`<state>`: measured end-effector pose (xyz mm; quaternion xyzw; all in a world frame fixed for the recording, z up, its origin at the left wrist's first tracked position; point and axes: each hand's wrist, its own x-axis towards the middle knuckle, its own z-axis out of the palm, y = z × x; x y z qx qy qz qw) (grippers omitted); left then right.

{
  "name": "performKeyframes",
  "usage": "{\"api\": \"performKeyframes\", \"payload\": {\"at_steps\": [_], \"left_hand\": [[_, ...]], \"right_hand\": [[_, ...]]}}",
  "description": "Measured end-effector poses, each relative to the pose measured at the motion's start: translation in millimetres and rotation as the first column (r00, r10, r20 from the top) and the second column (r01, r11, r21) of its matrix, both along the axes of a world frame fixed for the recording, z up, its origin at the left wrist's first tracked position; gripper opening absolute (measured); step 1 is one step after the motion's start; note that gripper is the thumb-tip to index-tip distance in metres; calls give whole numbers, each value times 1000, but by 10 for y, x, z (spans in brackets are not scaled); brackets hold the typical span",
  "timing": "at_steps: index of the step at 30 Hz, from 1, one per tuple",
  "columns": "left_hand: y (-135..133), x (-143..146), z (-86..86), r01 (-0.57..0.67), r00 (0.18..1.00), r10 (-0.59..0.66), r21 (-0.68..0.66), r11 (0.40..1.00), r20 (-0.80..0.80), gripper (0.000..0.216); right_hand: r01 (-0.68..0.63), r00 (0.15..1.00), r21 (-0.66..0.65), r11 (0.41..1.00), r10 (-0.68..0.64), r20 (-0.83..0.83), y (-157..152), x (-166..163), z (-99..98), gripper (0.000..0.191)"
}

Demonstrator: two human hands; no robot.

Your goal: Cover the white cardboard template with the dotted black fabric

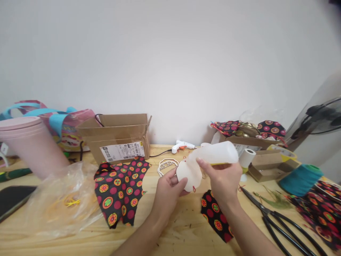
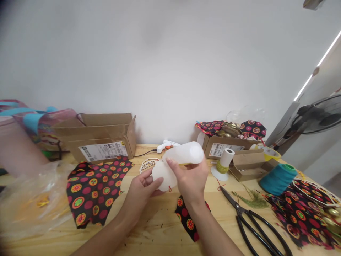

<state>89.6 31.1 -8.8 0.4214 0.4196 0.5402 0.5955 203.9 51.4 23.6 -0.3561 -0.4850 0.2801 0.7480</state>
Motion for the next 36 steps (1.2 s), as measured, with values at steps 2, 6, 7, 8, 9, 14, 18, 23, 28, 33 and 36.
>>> {"api": "performKeyframes", "payload": {"at_steps": [2,6,7,8,9,14,18,23,28,33,36], "left_hand": [[-1,4,1,-2,1000,2,-6,1000,3,46],[6,7,11,7,1000,-7,2,1000,24,44],[9,6,16,0,1000,0,-1,1000,28,43],[12,5,21,-8,999,8,-5,1000,31,42],[14,5,28,-16,999,16,-10,1000,35,42],[2,8,52,-28,998,28,-6,1000,52,44],[-15,10,56,-28,998,29,-7,1000,54,45],[-6,3,32,-19,998,19,6,1000,56,45],[0,-4,16,1,999,-1,3,1000,54,48],[-8,-1,23,9,999,-9,1,1000,45,50],[-2,-2,17,15,998,-16,9,1000,55,47]], "right_hand": [[20,999,15,1000,-20,-36,19,20,4,35],[8,999,16,1000,-8,-32,21,23,0,35],[11,1000,14,1000,-10,-27,17,20,-3,36],[13,1000,12,1000,-13,-24,13,17,-5,36],[15,1000,12,1000,-15,-22,9,15,-7,36],[37,999,13,999,-37,30,-4,11,6,39],[41,998,4,999,-41,52,-10,0,14,43],[44,996,18,999,-45,82,-21,-13,-2,43],[32,994,4,999,-32,106,-46,-34,-6,49],[50,994,4,999,-50,95,-52,-36,6,45],[37,996,-9,999,-36,87,-57,-54,12,47]]}}
